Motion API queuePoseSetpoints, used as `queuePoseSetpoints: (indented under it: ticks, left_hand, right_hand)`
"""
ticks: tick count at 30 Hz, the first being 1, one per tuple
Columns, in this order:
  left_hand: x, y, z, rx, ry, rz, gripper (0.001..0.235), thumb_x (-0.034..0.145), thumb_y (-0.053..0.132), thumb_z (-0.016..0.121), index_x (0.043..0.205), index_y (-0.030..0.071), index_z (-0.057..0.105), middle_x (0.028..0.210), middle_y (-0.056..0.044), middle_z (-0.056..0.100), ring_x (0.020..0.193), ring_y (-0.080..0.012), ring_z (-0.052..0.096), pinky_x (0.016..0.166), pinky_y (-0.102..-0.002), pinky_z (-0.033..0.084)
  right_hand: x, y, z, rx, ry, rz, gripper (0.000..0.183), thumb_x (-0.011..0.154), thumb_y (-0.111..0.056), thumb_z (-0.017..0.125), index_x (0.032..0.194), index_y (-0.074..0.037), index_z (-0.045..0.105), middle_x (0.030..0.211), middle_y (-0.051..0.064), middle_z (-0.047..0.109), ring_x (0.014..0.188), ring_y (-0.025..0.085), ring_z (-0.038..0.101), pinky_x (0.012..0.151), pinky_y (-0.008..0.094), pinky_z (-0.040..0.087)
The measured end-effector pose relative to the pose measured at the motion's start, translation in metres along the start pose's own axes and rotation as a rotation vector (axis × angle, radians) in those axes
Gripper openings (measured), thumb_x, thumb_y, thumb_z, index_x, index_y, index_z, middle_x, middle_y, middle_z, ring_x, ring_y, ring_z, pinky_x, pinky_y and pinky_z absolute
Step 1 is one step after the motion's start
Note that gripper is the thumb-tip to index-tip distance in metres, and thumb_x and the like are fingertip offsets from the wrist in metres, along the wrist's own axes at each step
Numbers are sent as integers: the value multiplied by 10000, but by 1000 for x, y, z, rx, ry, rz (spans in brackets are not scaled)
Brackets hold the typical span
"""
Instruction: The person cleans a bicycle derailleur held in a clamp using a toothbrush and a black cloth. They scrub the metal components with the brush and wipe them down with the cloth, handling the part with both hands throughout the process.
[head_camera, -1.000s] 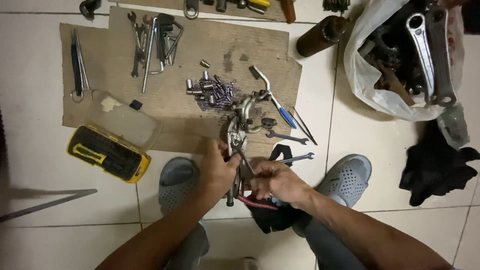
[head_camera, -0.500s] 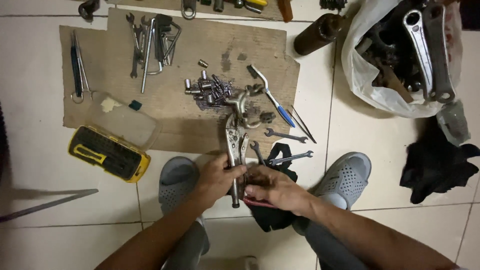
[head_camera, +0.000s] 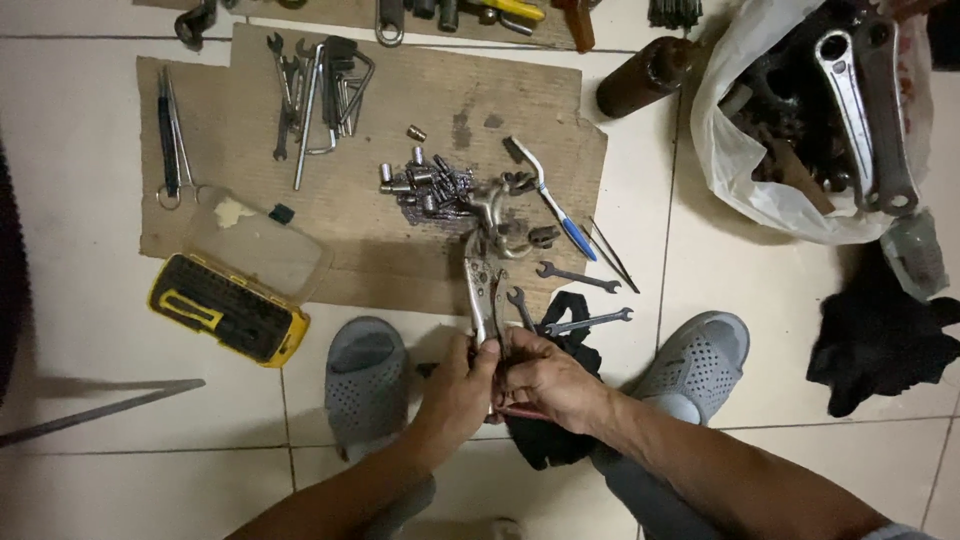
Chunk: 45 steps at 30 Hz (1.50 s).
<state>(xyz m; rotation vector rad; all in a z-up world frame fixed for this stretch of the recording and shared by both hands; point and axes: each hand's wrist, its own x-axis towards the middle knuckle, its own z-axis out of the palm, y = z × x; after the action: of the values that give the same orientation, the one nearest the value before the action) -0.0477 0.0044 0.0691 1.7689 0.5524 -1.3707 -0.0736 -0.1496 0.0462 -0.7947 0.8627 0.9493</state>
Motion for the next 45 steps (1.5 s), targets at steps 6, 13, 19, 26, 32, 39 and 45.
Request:
queuePoseSetpoints:
  ticks: [6,13,19,26,32,39,45]
  left_hand:
    - [-27,28,-9,-221,-25,-58,396,987,439,522,1188,101,479,940,-115,657,603,-211,697,503,-340,635]
    - [-23,21,-8,-359,-157,-150,437,881,311,728,1174,83,497,1084,-101,623,828,-199,720,653,-326,667]
    - [-23,26,-5,-325,-180,-24,408,826,83,753,1071,95,427,969,-79,543,807,-215,695,581,-314,624]
    - [-26,44,-6,-300,-203,31,415,775,48,737,1137,86,538,805,-105,629,522,-182,607,415,-292,541]
    - [-19,35,-3,-319,-201,61,415,797,18,772,1154,129,592,746,-76,632,499,-170,582,342,-291,479]
    - [-28,44,-9,-245,-91,-8,594,673,151,853,1230,210,658,1020,17,784,972,-142,724,830,-278,563]
    - [-40,57,-18,-257,-116,-78,525,708,135,845,1203,184,679,968,-31,806,521,-137,597,377,-262,407]
  right_hand:
    - [-12,-21,14,147,-182,-56,301,821,93,491,1087,-47,511,884,197,607,601,353,602,499,473,561]
    - [-3,-11,19,176,51,-86,286,997,-263,654,769,-138,535,680,64,551,527,191,513,365,340,406]
    - [2,-7,18,119,63,-169,319,1018,-227,617,747,-127,481,534,78,502,412,167,470,316,331,341]
    - [-4,-14,23,184,34,-148,224,1026,-234,599,850,-108,542,627,89,538,382,211,513,243,388,429]
    - [3,-10,17,190,59,-138,310,995,-231,655,743,-143,499,567,65,484,411,168,465,275,349,380]
    - [10,-13,19,230,72,-156,430,934,-94,715,672,-166,382,479,-4,318,377,96,317,328,263,191]
    - [18,-9,16,237,32,-163,374,931,-94,732,680,-166,463,534,-12,406,415,89,360,369,247,242]
